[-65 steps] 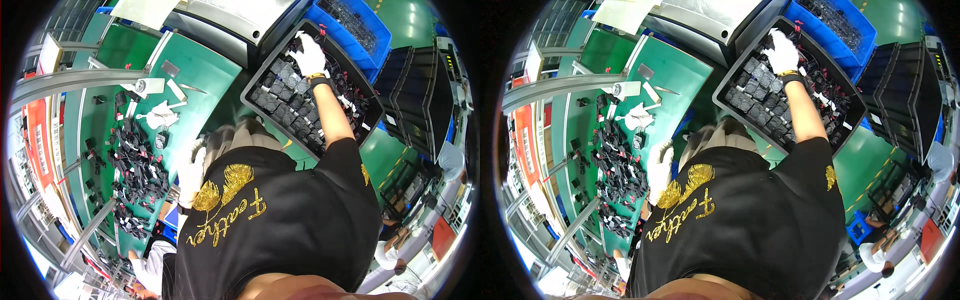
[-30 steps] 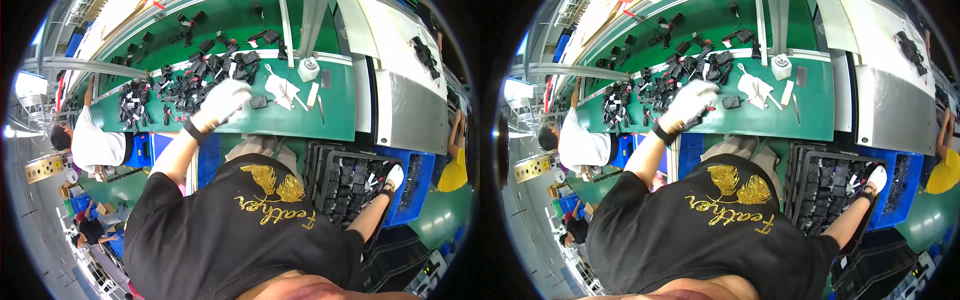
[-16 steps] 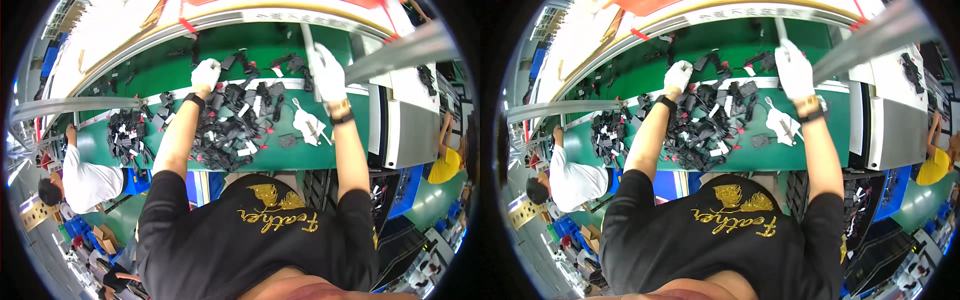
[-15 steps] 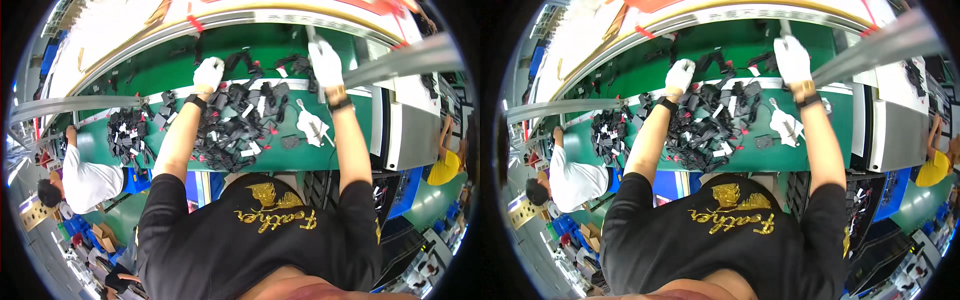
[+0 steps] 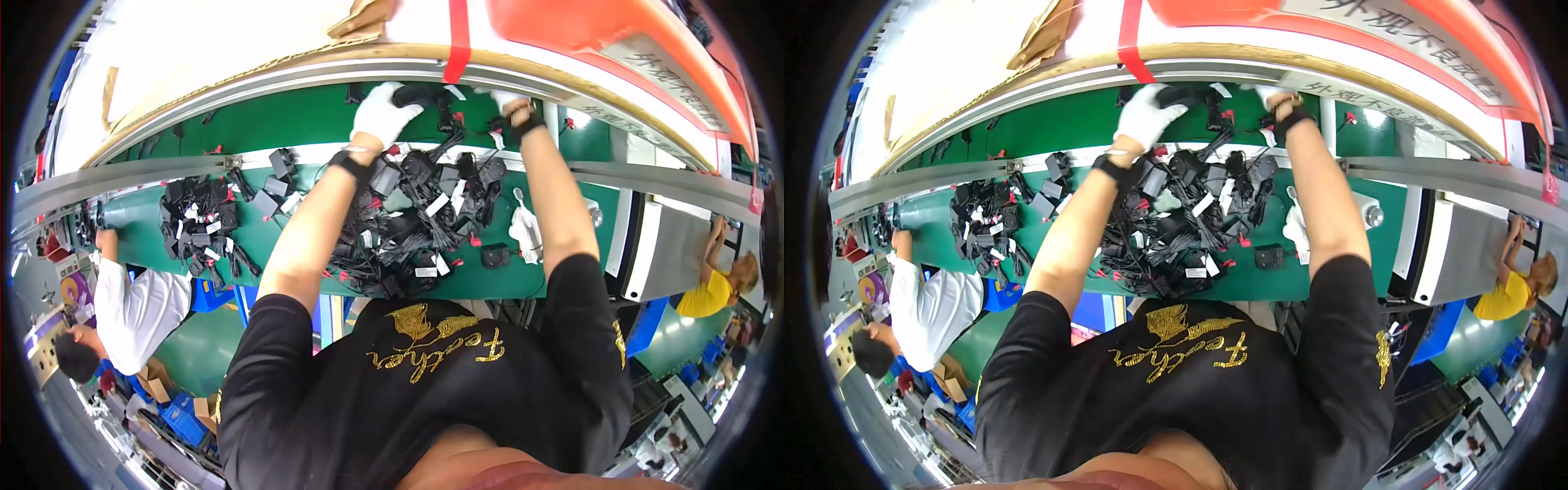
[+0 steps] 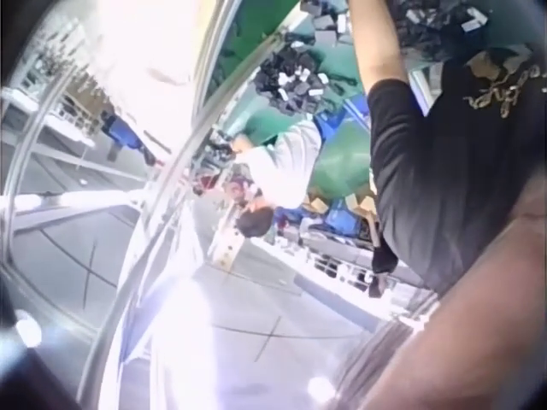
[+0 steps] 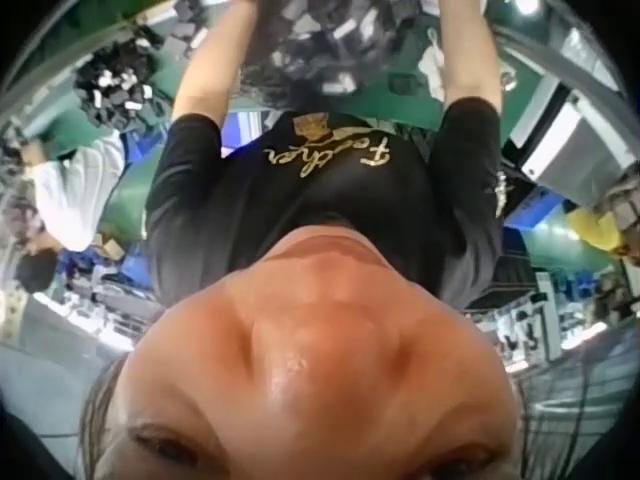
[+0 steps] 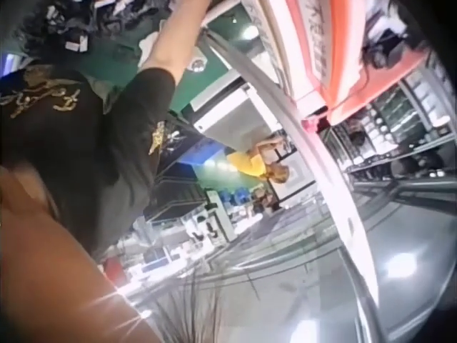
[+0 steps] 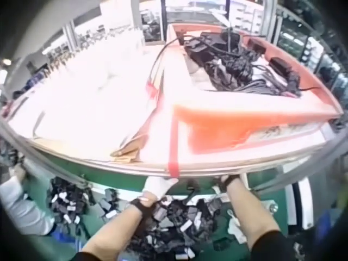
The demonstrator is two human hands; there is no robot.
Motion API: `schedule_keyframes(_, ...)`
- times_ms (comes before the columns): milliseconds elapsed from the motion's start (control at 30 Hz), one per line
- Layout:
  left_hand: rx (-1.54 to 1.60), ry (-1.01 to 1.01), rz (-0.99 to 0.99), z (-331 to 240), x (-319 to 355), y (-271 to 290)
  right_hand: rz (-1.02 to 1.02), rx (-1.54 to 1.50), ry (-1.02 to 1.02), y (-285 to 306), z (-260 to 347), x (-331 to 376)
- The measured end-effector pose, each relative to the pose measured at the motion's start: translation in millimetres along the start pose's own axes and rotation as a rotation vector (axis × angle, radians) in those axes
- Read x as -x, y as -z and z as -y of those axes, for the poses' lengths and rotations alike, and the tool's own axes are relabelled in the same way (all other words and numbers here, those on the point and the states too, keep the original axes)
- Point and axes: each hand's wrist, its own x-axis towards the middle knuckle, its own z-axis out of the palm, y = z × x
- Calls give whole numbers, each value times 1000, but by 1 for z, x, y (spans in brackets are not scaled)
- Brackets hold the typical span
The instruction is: The person picks up power adapters from a bin, inspects them by hand, and wipes their surfaces with a cloth before placing them onto a green work surface.
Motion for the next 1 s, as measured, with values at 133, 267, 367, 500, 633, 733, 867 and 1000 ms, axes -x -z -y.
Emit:
schedule_keyframes(133,665,-45,-143,-9,40,32,-34,-615,-70,-30,107,90)
schedule_keyframes(267,1397,-40,-153,-62,97,59,95,-1003,-146,-34,159,177)
schedule_keyframes(367,1845,-36,-108,-93,130,66,30,-998,-24,-44,179,219)
schedule_keyframes(500,1752,107,-203,-132,179,66,124,-741,-57,-28,200,268)
schedule_keyframes(633,1818,168,39,-160,217,46,60,-737,-30,-21,190,307)
schedule_keyframes(733,1950,175,278,-175,238,24,-177,-503,260,-26,185,321)
schedule_keyframes(867,1840,256,188,-209,257,3,-313,-417,403,-29,163,337)
schedule_keyframes(1000,1785,71,353,-200,254,-7,-264,-644,151,-9,177,358)
